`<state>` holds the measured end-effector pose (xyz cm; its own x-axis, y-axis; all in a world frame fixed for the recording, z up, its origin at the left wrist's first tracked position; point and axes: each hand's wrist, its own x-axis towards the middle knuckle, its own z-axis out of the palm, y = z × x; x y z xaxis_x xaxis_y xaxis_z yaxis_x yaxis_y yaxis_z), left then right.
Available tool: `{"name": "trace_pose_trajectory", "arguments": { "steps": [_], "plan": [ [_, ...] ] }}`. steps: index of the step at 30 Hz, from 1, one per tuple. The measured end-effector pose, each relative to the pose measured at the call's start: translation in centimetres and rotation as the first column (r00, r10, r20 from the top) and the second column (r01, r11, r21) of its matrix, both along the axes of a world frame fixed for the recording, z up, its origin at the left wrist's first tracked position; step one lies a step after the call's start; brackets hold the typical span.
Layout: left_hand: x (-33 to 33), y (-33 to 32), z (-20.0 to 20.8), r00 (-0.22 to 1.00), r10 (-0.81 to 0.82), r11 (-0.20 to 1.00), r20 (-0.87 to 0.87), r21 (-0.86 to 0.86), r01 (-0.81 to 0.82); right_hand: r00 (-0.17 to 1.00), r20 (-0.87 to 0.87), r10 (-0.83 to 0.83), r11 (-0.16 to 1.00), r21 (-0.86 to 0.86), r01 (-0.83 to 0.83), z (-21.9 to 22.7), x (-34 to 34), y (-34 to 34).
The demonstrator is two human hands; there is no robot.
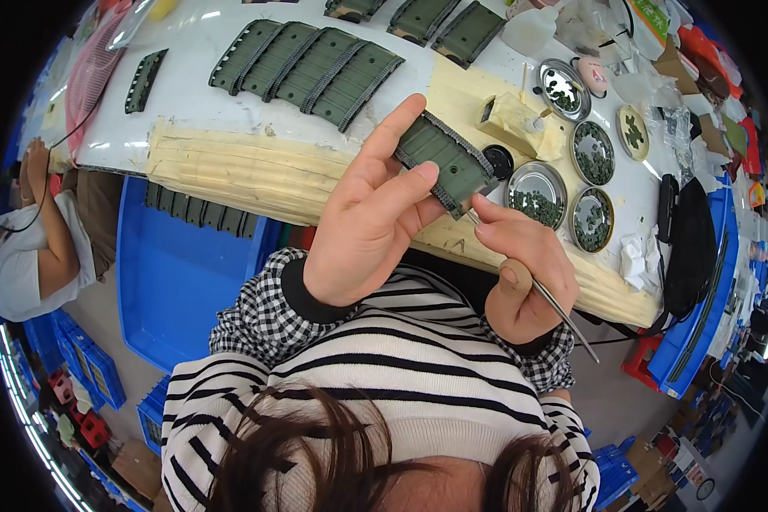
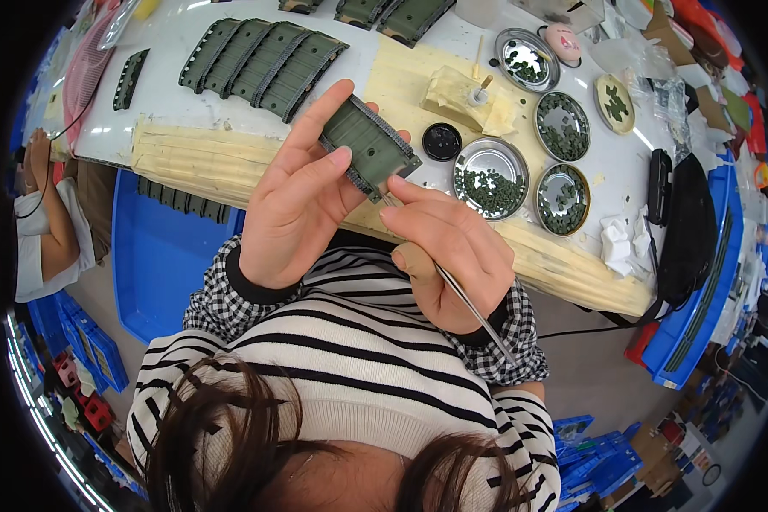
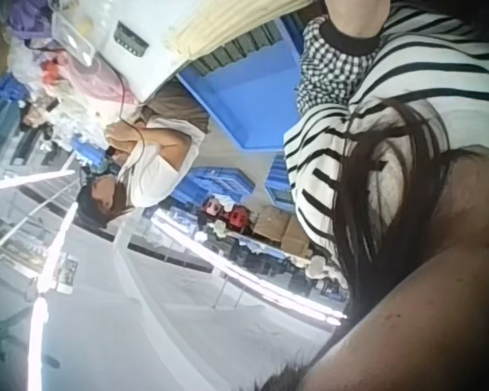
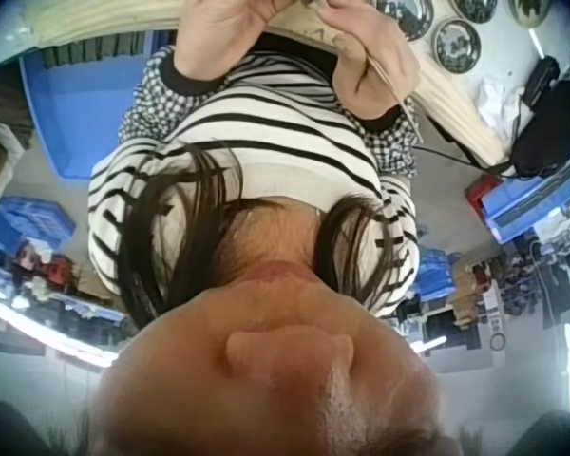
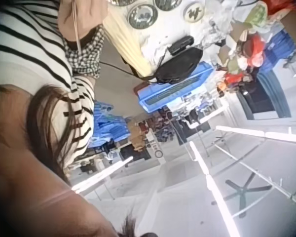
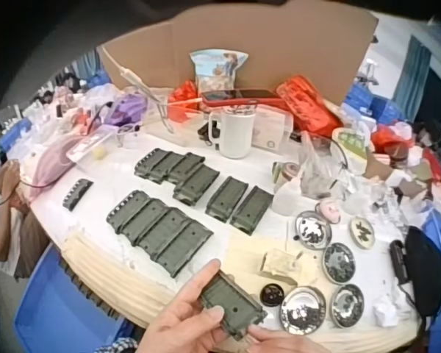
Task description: Using a fine-tipped tool to apply details or adhesive to miniature toy tank models on a factory production line.
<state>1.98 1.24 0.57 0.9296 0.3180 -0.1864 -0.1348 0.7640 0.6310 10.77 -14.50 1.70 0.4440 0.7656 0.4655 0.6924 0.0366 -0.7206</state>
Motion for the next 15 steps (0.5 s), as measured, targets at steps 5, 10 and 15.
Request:
{"name": "trace_pose_trajectory", "arguments": {
  "steps": [5, 10, 15],
  "plan": [
    [-0.03, 0.07, 0.08, 1.000, -0.004, 1.000, 0.002, 0.003, 0.004, 1.000, 0.004, 0.008, 1.000, 0.000, -0.008, 0.17, -0.01, 0.01],
    [-0.01, -0.01, 0.08, 1.000, -0.004, 1.000, -0.005, 0.008, 0.004, 1.000, 0.005, 0.000, 1.000, 0.006, 0.000, 0.03, -0.04, -0.10],
    [-0.04, -0.13, 0.19, 1.000, -0.004, 1.000, -0.008, 0.017, 0.004, 1.000, 0.001, -0.005, 1.000, 0.013, 0.005, -0.11, -0.07, -0.22]
  ]
}}
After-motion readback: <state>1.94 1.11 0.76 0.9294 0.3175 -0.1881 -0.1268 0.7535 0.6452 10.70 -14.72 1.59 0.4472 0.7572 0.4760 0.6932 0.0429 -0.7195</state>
